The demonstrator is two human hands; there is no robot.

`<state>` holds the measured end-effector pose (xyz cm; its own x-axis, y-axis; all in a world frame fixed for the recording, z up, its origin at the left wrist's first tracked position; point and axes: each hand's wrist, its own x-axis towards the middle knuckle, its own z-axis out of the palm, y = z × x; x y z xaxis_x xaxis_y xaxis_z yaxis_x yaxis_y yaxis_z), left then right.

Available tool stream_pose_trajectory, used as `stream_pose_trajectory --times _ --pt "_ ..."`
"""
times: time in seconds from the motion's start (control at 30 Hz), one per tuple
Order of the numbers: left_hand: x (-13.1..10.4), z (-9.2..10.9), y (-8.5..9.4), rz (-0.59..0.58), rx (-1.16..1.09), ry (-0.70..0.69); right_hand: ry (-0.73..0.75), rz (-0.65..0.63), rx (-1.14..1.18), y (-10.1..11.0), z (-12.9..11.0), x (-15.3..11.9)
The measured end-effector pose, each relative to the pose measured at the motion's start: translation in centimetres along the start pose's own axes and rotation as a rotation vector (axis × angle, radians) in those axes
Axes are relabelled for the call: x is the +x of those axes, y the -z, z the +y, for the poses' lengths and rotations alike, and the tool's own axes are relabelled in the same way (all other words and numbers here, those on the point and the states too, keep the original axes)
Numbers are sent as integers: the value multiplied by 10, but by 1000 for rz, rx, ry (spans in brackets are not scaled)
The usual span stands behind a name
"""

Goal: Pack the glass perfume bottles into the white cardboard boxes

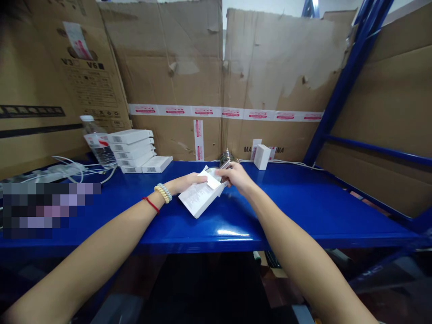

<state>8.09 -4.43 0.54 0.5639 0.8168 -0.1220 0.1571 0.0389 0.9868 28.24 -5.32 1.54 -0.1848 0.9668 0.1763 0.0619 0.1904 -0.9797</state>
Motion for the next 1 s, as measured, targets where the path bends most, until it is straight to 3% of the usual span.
stream_pose_trajectory --times 0.17,0.4,0.5,0.63,0.73,0.83,0.9,1.0 --pt "1 -2 3 20 8 111 -91 -50 -60 -12 10 1" --pt "4 -4 -1 109 58 52 -72 108 -122 -13 15 3" --pt "9 -7 -1 159 137 -22 24 51 -170 -11 15 2" --pt "12 -10 -2 293 315 -192 260 -9 -289 -10 13 0" --pt "9 -10 -6 369 423 -328 421 21 -394 -8 10 -4" --pt "5 -9 -10 438 436 -446 494 93 -355 -4 5 -7" --pt "4 -7 -10 414 385 -503 517 170 -295 1 2 -7" --pt "1 -4 -2 268 300 -507 513 265 -268 10 0 -6"
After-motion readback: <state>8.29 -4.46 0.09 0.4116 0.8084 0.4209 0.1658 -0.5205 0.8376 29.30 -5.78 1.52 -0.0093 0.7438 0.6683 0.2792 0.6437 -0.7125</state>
